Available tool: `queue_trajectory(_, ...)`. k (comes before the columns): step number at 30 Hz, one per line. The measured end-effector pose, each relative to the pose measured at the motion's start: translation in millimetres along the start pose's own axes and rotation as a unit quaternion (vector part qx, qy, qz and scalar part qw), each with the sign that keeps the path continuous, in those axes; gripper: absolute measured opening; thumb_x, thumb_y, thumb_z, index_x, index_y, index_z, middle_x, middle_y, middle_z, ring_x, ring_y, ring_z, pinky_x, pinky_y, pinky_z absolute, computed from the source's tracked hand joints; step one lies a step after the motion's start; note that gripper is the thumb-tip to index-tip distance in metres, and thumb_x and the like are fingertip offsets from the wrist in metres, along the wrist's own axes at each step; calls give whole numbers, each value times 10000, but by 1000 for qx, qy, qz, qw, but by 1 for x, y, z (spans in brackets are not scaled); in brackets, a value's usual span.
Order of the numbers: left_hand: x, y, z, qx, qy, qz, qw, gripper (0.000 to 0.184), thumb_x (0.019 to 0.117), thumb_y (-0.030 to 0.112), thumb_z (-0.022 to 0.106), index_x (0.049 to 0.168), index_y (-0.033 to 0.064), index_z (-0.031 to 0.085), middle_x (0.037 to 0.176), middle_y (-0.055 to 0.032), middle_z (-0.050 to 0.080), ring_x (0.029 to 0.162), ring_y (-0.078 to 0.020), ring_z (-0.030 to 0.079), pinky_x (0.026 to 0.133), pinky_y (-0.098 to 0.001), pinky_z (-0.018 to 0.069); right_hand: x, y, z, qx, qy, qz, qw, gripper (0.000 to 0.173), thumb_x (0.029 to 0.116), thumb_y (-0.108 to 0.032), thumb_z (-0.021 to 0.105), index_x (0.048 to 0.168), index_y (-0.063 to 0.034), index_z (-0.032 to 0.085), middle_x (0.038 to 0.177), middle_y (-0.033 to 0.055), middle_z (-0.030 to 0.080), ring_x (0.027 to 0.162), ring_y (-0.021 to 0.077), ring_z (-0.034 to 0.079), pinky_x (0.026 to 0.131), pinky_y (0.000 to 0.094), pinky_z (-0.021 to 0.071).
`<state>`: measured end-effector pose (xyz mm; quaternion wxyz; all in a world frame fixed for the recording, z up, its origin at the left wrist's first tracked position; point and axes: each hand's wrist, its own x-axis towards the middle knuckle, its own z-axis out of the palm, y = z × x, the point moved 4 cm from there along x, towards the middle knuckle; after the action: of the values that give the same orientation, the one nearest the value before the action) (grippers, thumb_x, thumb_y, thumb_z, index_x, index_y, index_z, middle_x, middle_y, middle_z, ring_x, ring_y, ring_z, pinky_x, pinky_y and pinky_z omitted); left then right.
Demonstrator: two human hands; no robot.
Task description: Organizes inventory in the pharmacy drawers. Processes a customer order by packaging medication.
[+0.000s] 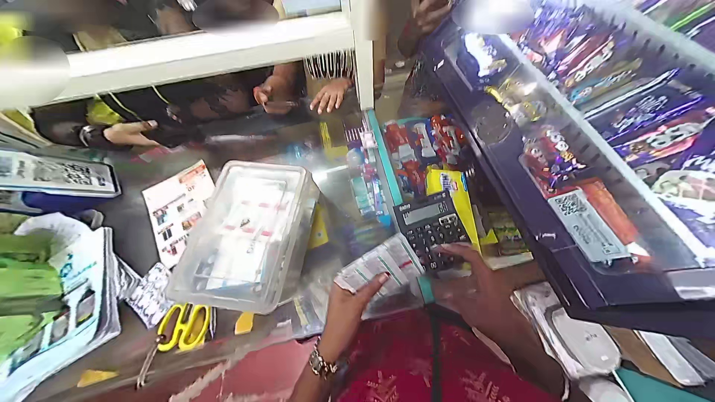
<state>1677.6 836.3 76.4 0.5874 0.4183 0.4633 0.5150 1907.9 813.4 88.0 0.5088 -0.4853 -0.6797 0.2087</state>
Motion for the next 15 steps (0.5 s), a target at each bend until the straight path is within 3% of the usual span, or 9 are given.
queue_trajectory(2,0,4,14,-11,-36,-3,999,328,841,-40,743,1155,3,657,984,15,775,908,-77,741,873,-282,622,21,-8,18,197,-95,102,970,718,900,-432,740,1406,15,497,1194,11,712,1069,40,676,919,252,578)
queue_trajectory(4,4,13,20,-33,-39,-4,999,349,845,-63,731,1177,-9,637,1001,-3,774,926,-90,741,889,-294,618,40,-17,27,263,-191,172,930,535,875,-228,779,1307,17,577,1101,-21,739,990,19,701,896,250,598)
queue_trajectory(5,5,17,19,-48,-29,4,998,354,848,-66,724,1183,-10,626,1013,-10,771,933,-93,740,890,-298,618,50,-21,27,243,-219,165,931,420,900,-167,753,1255,18,624,1062,-17,749,959,12,707,882,245,602)
queue_trajectory(6,5,19,12,-55,-25,29,998,340,856,-31,730,1181,2,635,1031,0,761,943,-83,731,889,-290,614,59,-24,24,203,-220,128,945,326,919,-153,733,1193,15,677,1022,-3,759,924,15,712,852,244,606)
queue_trajectory(8,10,19,-8,-37,-32,99,994,374,883,175,767,1217,61,646,1056,66,720,943,-24,686,860,-232,585,86,-33,8,72,-148,22,986,238,935,-186,693,1102,-19,723,942,1,757,857,23,709,776,239,604)
queue_trajectory(10,13,19,-24,-30,-22,122,992,401,914,243,733,1263,71,633,1007,97,685,866,8,641,775,-183,548,127,-40,-8,-139,-24,-52,989,263,948,-198,636,1066,18,728,847,120,742,754,207,727,679,398,592)
queue_trajectory(12,6,19,-34,-48,-24,109,993,282,944,182,687,1208,86,665,968,78,698,810,3,636,736,-176,540,171,-30,-5,-276,13,13,961,243,998,-118,605,1153,60,663,853,258,699,755,446,702,668,617,545)
queue_trajectory(13,1,20,-36,-59,-35,104,992,226,953,174,684,1170,109,696,954,70,713,791,4,636,727,-174,537,193,-18,5,-331,-8,82,940,255,1021,-99,583,1226,53,585,902,303,678,800,516,685,680,666,525)
queue_trajectory(15,-8,24,-39,-67,-64,102,990,177,966,184,674,1130,151,729,944,69,730,764,10,642,708,-169,539,224,20,31,-408,-59,154,898,344,1001,-29,571,1317,58,468,1021,341,651,869,555,672,677,668,524)
